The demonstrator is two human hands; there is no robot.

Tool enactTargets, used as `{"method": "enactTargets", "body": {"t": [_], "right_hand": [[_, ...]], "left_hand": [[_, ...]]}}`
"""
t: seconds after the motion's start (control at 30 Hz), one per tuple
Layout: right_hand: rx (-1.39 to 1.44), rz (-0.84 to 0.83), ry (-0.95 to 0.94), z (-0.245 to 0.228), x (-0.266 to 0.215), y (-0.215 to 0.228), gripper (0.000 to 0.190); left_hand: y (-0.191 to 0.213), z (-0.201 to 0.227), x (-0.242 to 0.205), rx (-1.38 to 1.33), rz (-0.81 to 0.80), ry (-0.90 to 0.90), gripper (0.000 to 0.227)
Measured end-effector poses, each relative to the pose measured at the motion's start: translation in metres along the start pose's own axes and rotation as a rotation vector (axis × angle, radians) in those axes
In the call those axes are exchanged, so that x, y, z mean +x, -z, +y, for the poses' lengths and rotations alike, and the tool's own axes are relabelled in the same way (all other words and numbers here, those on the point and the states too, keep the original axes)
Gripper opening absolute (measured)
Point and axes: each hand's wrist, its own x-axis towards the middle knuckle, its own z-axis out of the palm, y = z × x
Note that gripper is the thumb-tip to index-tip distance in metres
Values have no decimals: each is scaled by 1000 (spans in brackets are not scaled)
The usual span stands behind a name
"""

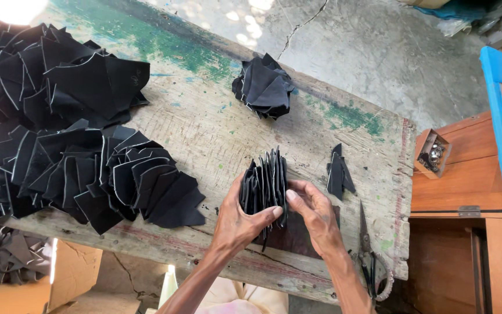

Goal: The person is sorting and stacking black leather pieces on a wooden table, handling them one at a time and organizing them into distinct piles.

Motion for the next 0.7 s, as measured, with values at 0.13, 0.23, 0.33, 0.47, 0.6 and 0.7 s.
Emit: {"method": "enactTargets", "body": {"t": [0.13, 0.23, 0.33, 0.47, 0.6, 0.7], "right_hand": [[-183, 77, 190, 6, -5, 6, 42], [-419, 134, 149, 8, -7, 8, 38], [-445, 115, 57, 4, -4, 7, 33], [-352, 53, 192, -2, -4, 6, 29], [-393, 187, 250, -5, -7, 1, 33], [-462, 177, 405, -8, -9, -2, 28]], "left_hand": [[5, -2, 3, 34, -11, 45, 84], [5, 0, 6, 6, -22, 39, 84], [7, 1, 7, -18, -39, 83, 83], [7, 3, 8, -15, -51, 77, 82], [9, 5, 8, 19, -52, 126, 83], [7, 9, 8, 39, -47, 61, 82]]}}
